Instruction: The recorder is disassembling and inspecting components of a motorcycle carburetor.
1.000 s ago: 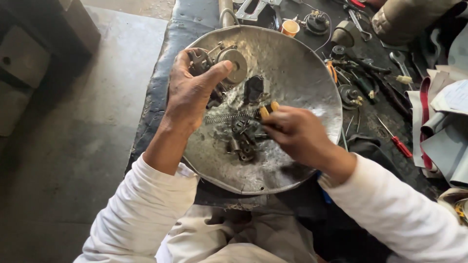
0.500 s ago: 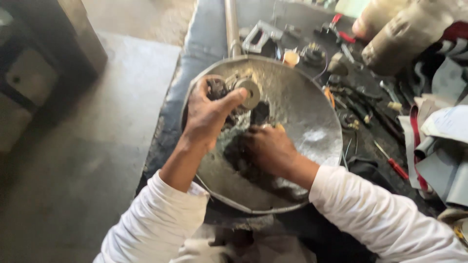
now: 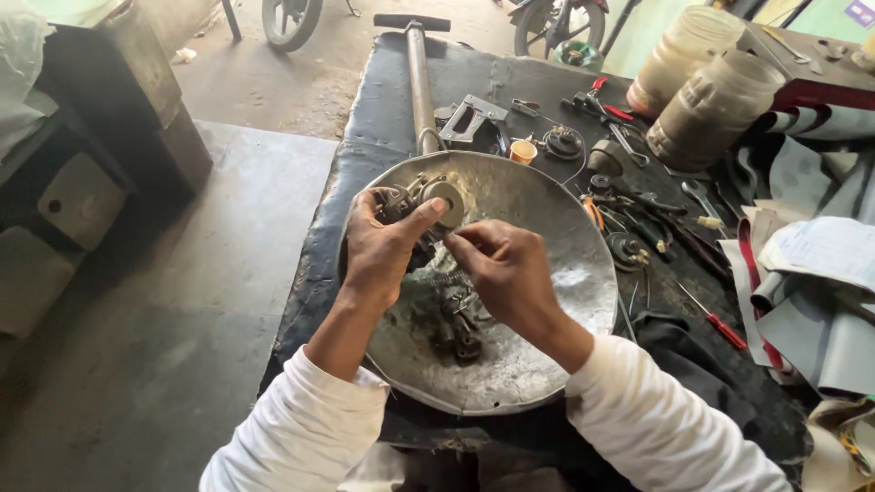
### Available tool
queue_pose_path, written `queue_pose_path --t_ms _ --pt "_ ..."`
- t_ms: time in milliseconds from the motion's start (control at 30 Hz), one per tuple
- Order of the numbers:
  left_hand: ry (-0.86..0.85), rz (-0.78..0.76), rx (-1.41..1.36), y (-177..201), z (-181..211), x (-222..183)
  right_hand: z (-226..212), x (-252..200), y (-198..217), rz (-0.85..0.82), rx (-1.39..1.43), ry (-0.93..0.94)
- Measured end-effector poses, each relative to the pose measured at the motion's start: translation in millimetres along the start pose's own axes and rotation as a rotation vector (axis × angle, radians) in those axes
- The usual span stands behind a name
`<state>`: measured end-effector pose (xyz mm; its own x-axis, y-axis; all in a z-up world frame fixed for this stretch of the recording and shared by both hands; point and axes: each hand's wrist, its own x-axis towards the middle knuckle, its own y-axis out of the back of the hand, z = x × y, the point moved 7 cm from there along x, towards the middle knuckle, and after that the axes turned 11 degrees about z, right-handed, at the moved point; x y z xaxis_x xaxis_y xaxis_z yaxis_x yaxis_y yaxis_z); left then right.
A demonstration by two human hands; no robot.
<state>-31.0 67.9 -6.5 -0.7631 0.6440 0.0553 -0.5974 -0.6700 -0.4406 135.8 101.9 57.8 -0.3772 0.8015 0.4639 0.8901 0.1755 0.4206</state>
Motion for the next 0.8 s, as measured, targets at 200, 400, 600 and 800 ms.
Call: queue_pose_path --t_ms 200,400,600,800 --pt "-0.038 0.047 -0.003 -2.1 13.9 -10.4 28.1 3.7 -17.2 0.003 0.218 -0.270" --pt "-0.218 0.076 0.169 -0.7 30.5 -25.5 34.5 -1.3 -18.7 0.057 0.379 -0.326" --pt "-0.212 0.022 0.092 -2.8 27.3 -22.2 36.8 -5.4 -18.4 0.080 0.393 -0.383" --pt "-0.230 -0.052 -0.024 -5.3 21.3 -21.3 33.3 -5.9 -18.2 0.090 0.393 -0.296"
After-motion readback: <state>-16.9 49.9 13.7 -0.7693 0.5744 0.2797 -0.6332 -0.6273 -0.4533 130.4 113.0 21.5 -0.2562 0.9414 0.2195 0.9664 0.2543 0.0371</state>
